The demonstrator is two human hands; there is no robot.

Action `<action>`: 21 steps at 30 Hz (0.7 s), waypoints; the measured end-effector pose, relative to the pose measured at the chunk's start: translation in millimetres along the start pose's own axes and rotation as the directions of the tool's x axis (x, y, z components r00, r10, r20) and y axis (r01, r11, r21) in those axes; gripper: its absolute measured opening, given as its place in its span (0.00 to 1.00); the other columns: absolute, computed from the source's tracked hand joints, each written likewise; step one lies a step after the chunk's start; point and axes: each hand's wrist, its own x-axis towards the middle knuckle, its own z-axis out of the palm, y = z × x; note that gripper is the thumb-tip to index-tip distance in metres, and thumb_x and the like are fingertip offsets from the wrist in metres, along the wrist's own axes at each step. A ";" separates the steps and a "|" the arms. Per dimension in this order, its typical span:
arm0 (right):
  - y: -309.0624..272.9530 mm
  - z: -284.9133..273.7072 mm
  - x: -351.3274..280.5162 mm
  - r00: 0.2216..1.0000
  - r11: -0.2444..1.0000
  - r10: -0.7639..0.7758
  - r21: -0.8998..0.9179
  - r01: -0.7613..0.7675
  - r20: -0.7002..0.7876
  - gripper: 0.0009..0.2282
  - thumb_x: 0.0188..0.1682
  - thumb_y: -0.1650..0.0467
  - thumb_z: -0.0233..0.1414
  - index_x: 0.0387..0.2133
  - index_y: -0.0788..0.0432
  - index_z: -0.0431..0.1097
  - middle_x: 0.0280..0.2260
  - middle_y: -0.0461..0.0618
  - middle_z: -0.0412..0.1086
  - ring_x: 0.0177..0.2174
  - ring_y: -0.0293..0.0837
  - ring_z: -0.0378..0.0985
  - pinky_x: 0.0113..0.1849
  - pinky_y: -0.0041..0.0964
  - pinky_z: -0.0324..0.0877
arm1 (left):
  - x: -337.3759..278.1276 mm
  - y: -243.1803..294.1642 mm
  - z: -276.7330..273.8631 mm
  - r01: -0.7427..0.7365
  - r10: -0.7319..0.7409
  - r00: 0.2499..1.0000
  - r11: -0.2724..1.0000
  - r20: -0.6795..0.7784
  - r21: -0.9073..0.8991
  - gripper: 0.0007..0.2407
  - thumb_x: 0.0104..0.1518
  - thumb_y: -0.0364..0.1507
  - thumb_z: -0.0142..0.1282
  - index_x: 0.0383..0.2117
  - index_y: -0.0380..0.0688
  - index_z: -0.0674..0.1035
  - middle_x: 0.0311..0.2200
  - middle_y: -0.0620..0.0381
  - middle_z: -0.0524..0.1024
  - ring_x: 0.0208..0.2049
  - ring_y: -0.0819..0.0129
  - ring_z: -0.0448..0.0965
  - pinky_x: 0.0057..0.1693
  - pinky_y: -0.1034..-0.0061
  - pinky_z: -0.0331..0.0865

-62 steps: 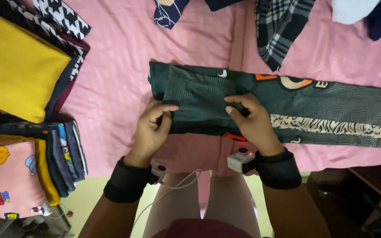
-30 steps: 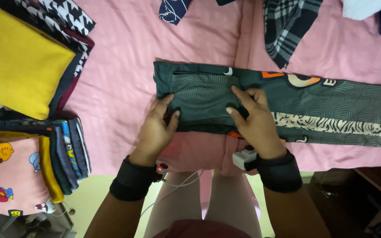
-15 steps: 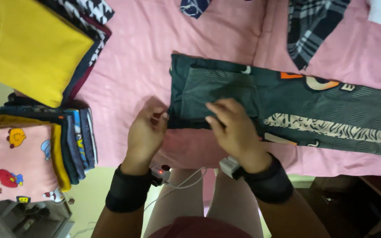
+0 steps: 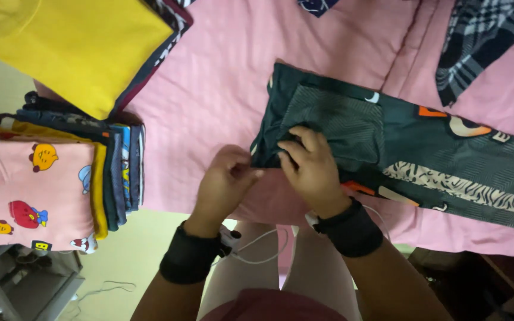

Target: The person folds a dark green basketball jersey on a pink bed. They smooth the fabric, fold the sleeves inward, fold the bottom up, and then fold the garment in half to create a compact stack.

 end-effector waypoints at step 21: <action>15.3 -72.6 -30.5 0.964 0.959 0.218 0.217 -0.182 -0.154 0.08 0.52 0.72 0.60 0.43 0.60 0.75 0.48 0.54 0.72 0.47 0.50 0.78 0.48 0.40 0.72 | 87.0 32.9 12.6 -0.067 0.088 0.991 0.978 -0.101 0.197 0.10 0.59 0.24 0.61 0.44 0.31 0.77 0.40 0.51 0.78 0.38 0.72 0.82 0.45 0.78 0.76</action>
